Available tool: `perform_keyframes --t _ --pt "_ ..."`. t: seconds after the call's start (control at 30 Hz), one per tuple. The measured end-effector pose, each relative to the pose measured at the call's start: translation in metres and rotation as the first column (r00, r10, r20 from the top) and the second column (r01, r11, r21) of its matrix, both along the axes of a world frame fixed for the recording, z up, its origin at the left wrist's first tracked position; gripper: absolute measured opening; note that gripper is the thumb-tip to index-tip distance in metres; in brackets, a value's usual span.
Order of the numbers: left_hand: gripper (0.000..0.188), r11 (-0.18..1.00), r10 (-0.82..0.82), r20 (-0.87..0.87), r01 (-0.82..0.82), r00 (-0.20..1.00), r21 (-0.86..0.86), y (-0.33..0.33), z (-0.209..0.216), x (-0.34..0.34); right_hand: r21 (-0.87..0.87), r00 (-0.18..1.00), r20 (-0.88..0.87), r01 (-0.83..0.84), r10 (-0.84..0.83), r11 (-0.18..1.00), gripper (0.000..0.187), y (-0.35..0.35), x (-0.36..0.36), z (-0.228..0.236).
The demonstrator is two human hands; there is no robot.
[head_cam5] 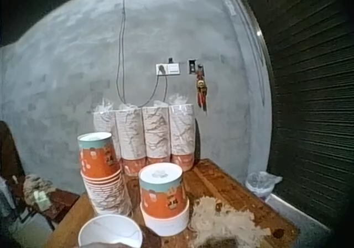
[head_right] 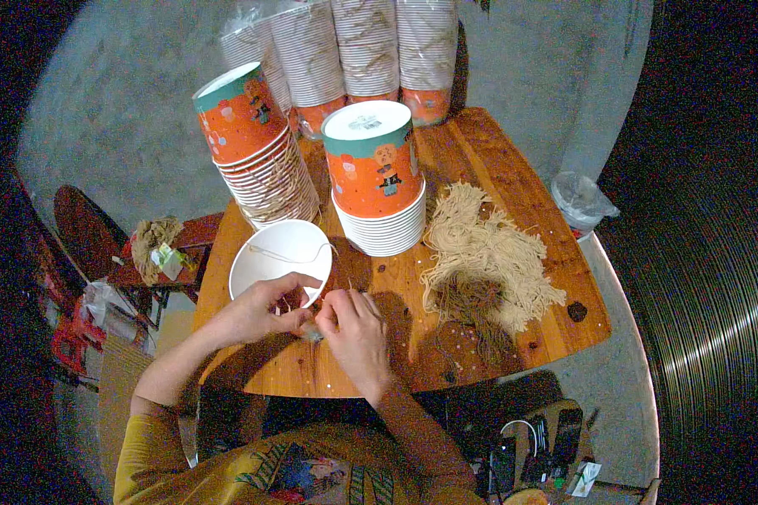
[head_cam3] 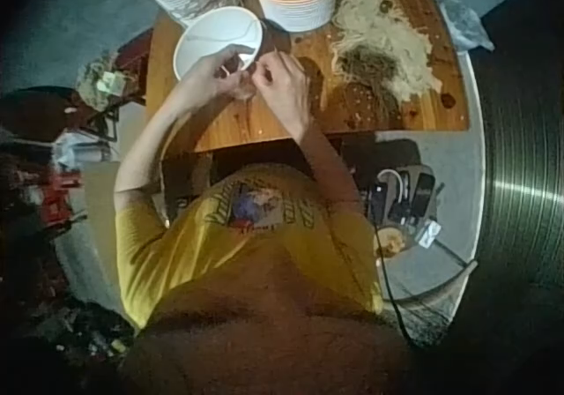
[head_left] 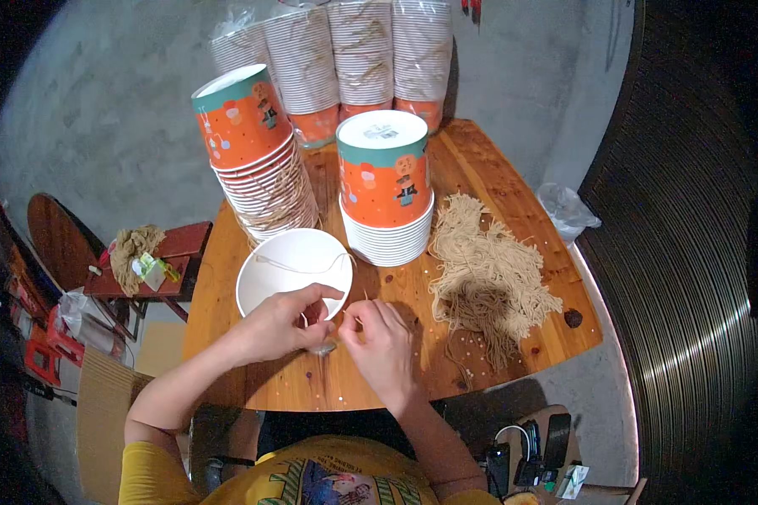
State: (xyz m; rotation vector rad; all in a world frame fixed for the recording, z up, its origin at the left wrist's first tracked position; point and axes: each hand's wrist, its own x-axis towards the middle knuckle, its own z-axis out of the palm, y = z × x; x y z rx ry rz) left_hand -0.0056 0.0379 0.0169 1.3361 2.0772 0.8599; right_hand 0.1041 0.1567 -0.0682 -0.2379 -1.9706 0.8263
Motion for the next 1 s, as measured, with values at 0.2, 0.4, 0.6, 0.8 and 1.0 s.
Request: perform_keyframes --t 0.2,0.4,0.6,0.8,1.0 --pt "0.030 1.000 0.028 0.164 -0.026 0.986 -0.011 0.004 0.005 -0.003 0.012 1.000 0.001 0.005 -0.005 1.000 0.016 0.000 -0.002 0.002" --pt "0.017 0.995 -0.101 -0.040 0.100 0.994 -0.012 0.013 -0.008 -0.019 0.010 1.000 0.008 0.005 -0.005 1.000 0.015 -0.001 -0.003 0.004" --pt "0.013 0.997 -0.052 -0.060 0.055 0.997 0.045 0.014 -0.008 -0.020 -0.091 0.996 0.073 -0.037 0.043 0.995 0.012 0.004 0.004 0.012" --pt "0.012 0.959 0.052 0.485 -0.180 0.873 0.220 0.015 -0.004 -0.022 -0.203 0.945 0.162 -0.248 0.282 0.947 0.012 0.035 0.012 0.016" --pt "0.013 0.963 -0.006 0.660 -0.174 0.752 0.206 0.025 -0.017 -0.021 -0.319 0.878 0.236 -0.335 0.417 0.887 0.009 0.040 0.006 0.029"
